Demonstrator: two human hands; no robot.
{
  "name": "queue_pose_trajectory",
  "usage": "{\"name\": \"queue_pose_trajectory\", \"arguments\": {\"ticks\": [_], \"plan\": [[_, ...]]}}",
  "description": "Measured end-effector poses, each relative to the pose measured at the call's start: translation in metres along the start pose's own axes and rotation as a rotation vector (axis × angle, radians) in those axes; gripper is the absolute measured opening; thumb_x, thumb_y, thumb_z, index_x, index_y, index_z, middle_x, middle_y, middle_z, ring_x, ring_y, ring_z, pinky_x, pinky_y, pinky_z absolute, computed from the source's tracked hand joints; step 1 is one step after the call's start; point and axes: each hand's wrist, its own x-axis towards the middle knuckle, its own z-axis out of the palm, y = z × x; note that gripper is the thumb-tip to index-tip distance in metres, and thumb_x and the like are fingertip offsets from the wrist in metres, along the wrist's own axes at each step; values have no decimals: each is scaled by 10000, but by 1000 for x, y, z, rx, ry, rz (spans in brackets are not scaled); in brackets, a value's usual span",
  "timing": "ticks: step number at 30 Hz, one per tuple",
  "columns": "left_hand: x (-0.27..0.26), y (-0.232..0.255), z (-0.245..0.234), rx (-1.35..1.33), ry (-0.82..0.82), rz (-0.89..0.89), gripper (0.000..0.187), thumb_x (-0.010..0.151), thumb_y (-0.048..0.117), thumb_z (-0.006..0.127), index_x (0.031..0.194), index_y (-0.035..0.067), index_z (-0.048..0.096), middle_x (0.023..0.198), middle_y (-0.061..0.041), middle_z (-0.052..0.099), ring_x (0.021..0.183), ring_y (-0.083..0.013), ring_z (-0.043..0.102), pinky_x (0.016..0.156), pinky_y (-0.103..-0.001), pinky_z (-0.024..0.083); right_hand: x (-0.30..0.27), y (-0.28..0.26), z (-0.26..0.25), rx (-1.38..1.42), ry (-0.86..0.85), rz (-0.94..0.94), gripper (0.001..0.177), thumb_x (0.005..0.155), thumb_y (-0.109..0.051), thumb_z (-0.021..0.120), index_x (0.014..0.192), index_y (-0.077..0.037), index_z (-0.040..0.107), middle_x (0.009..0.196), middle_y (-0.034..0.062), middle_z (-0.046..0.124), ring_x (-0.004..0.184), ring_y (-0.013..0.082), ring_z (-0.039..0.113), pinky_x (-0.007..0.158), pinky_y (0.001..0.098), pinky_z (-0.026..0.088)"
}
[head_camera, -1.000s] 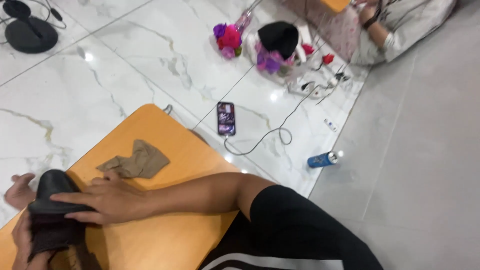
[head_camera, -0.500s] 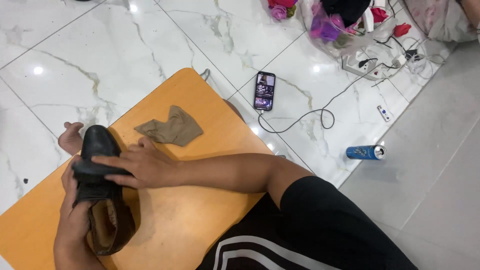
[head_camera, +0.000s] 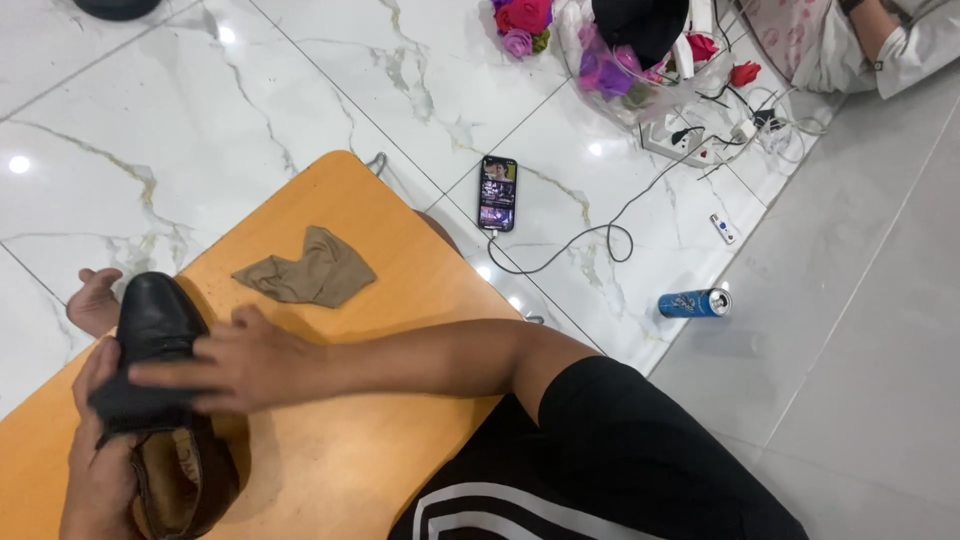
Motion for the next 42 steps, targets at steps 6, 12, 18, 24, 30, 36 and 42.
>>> {"name": "queue_pose_trajectory", "arguments": {"ticks": [6,12,18,24,30,36,42], "plan": [[-6,38,11,-106,45,-99,627,580,-25,251,1205,-61,205,1234,-130,208,1121,-259,243,915,-306,189,7,7,-25,73,66,23,543,845,-430,436,1272,-389,102,761,-119,488,741,64,437,822,291,257],[-1,27,8,49,19,45,574,659,-47,294,1224,-91,201,1273,-204,163,1150,-335,215,930,-385,198,22,12,-35,54,-10,232,413,825,-425,382,1208,-308,280,700,-41,543,584,114,446,767,295,267],[-5,54,17,-148,52,-195,654,612,-141,172,1247,12,146,1239,-180,220,1030,-306,298,841,-385,274,5,17,8,73,-6,51,462,866,-557,216,1265,-434,20,828,-154,551,728,35,457,890,318,237],[-1,36,12,-13,13,0,494,721,-84,242,1206,-138,165,1262,-209,160,1117,-352,245,907,-419,238,2,16,-5,-6,152,-95,570,828,-529,460,1257,-427,98,818,-135,432,689,68,385,758,269,282],[-3,28,11,5,3,42,526,699,-103,235,1220,-124,162,1271,-200,145,1154,-329,199,942,-390,189,12,34,-3,42,104,116,503,869,-505,307,1289,-395,54,715,-117,440,700,61,405,881,305,268],[-3,12,10,57,-8,75,526,698,-95,235,1216,-140,154,1278,-232,137,1160,-356,185,944,-413,173,16,24,7,-110,-19,66,490,859,-550,289,1262,-419,43,798,-104,497,741,98,431,873,347,322],[-3,3,2,135,2,115,528,695,-86,235,1210,-159,144,1287,-271,128,1167,-389,167,946,-440,153,-1,4,7,13,237,-96,525,885,-466,441,1258,-451,72,799,-148,448,735,68,396,795,297,235]]}}
